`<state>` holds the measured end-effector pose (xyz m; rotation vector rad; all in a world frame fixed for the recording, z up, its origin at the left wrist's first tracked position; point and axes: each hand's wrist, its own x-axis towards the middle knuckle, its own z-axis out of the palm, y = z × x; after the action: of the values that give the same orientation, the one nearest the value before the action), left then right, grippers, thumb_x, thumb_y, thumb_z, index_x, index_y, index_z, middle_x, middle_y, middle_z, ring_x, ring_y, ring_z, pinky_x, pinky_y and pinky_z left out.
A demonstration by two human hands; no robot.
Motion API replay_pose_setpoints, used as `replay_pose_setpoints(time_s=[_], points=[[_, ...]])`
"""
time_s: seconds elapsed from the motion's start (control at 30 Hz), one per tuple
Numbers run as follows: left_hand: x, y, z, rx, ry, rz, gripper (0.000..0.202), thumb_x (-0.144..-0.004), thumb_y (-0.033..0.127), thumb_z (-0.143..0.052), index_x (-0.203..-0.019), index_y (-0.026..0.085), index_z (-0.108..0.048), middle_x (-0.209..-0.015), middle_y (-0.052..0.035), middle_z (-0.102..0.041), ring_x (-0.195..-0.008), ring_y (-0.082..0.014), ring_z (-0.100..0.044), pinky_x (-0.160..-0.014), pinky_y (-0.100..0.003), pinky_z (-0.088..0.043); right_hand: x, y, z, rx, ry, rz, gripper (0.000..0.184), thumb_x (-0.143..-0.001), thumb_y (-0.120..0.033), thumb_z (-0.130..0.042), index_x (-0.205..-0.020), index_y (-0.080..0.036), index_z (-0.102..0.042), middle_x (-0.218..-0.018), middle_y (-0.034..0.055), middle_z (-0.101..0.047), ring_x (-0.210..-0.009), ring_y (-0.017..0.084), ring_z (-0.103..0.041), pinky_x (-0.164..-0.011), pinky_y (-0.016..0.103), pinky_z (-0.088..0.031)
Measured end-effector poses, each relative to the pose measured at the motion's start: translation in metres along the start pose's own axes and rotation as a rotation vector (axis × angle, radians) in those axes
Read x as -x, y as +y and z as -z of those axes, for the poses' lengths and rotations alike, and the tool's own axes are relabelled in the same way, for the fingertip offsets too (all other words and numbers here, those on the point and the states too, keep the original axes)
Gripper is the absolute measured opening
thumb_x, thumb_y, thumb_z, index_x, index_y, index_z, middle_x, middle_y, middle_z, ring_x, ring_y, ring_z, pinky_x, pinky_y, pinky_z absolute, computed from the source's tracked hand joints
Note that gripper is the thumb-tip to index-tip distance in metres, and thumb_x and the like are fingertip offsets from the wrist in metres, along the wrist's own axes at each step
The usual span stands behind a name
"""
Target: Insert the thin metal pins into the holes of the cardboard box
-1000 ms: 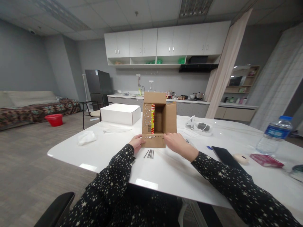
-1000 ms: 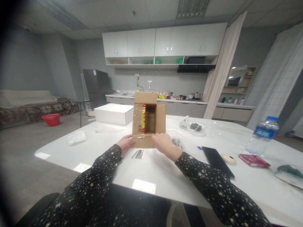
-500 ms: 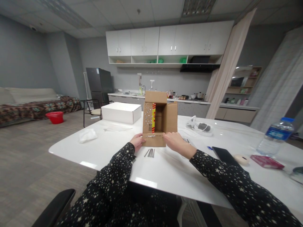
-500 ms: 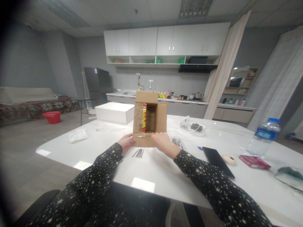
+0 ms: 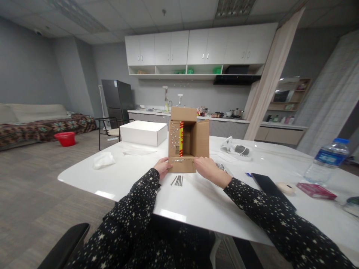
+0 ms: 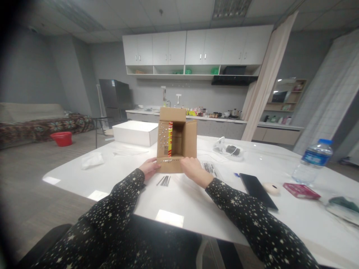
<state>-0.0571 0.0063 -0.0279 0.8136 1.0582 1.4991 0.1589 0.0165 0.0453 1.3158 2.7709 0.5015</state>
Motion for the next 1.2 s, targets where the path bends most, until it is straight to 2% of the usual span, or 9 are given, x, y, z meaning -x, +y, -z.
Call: replay_pose_setpoints(time_s=[0.13,0.33,0.53,0.73,0.83,0.93,1.1,1.2], points=[[0.002,0.001,-0.001,-0.005,-0.010,0.003,0.041,-0.061,-0.012,-0.055,-0.094,0.009,-0.064,-0.089,-0.0127,-0.072,-0.083,-0.0219,-0.069,-0.086,-0.038,-0.053,-0.001,0.004,-0.002,-0.031,-0.025,-0.028,0.021,-0.092,-0.012,-0.042,-0.103,-0.011,-0.060,-0.093,0.0187,-0.067,-0.091,0.023,-0.067,-0.075,0.028,-0.048],[0.003,0.001,-0.002,-0.005,0.006,0.000,0.042,-0.060,-0.012,-0.055,-0.095,0.009,-0.063,-0.089,-0.0129,-0.072,-0.081,-0.0220,-0.069,-0.084,-0.038,-0.054,-0.002,0.004,-0.005,-0.031,0.030,0.018,0.025,-0.090,-0.008,-0.040,-0.107,-0.010,-0.059,-0.096,0.0190,-0.067,-0.093,0.023,-0.066,-0.076,0.029,-0.048],[0.003,0.002,-0.002,0.003,0.022,0.005,0.040,-0.059,-0.012,-0.057,-0.093,0.008,-0.063,-0.088,-0.0137,-0.072,-0.081,-0.0230,-0.069,-0.084,-0.039,-0.054,-0.007,0.006,-0.007,-0.141,-0.016,-0.028,0.026,-0.093,-0.012,-0.038,-0.099,-0.009,-0.063,-0.091,0.0199,-0.068,-0.088,0.023,-0.068,-0.072,0.025,-0.047],[0.003,0.000,-0.002,0.022,-0.002,-0.016,0.043,-0.058,-0.012,-0.055,-0.094,0.008,-0.064,-0.090,-0.0135,-0.072,-0.084,-0.0232,-0.069,-0.084,-0.038,-0.054,-0.010,0.010,-0.008,-0.071,0.044,0.074,0.024,-0.090,-0.008,-0.042,-0.104,-0.010,-0.061,-0.096,0.0191,-0.068,-0.092,0.024,-0.067,-0.076,0.027,-0.047],[0.003,-0.002,-0.002,0.039,-0.028,-0.030,0.044,-0.057,-0.012,-0.056,-0.095,0.008,-0.065,-0.093,-0.0145,-0.072,-0.086,-0.0242,-0.069,-0.084,-0.038,-0.054,-0.016,0.009,-0.011,-0.135,0.016,0.028,0.025,-0.091,-0.010,-0.040,-0.096,-0.009,-0.064,-0.091,0.0200,-0.069,-0.087,0.024,-0.068,-0.072,0.026,-0.047],[0.002,-0.002,-0.001,0.035,-0.003,-0.025,0.044,-0.057,-0.011,-0.057,-0.095,0.008,-0.065,-0.092,-0.0144,-0.072,-0.084,-0.0240,-0.069,-0.083,-0.037,-0.055,-0.021,0.009,-0.012,-0.160,0.014,-0.006,0.027,-0.092,-0.012,-0.039,-0.090,-0.010,-0.065,-0.089,0.0197,-0.069,-0.084,0.026,-0.068,-0.067,0.027,-0.047],[0.002,-0.002,-0.002,0.025,0.005,-0.025,0.046,-0.057,-0.011,-0.052,-0.097,0.008,-0.064,-0.093,-0.0142,-0.072,-0.086,-0.0241,-0.069,-0.080,-0.036,-0.056,-0.023,0.014,-0.012,-0.049,0.075,0.174,0.026,-0.088,-0.005,-0.042,-0.096,-0.011,-0.065,-0.095,0.0193,-0.069,-0.092,0.028,-0.067,-0.075,0.031,-0.047],[0.002,-0.003,-0.002,0.028,0.027,-0.023,0.045,-0.057,-0.011,-0.053,-0.097,0.007,-0.063,-0.091,-0.0146,-0.072,-0.083,-0.0242,-0.070,-0.079,-0.036,-0.056,-0.029,0.016,-0.014,-0.153,0.030,0.093,0.024,-0.088,-0.008,-0.043,-0.094,-0.009,-0.066,-0.094,0.0204,-0.069,-0.090,0.027,-0.067,-0.071,0.028,-0.046]])
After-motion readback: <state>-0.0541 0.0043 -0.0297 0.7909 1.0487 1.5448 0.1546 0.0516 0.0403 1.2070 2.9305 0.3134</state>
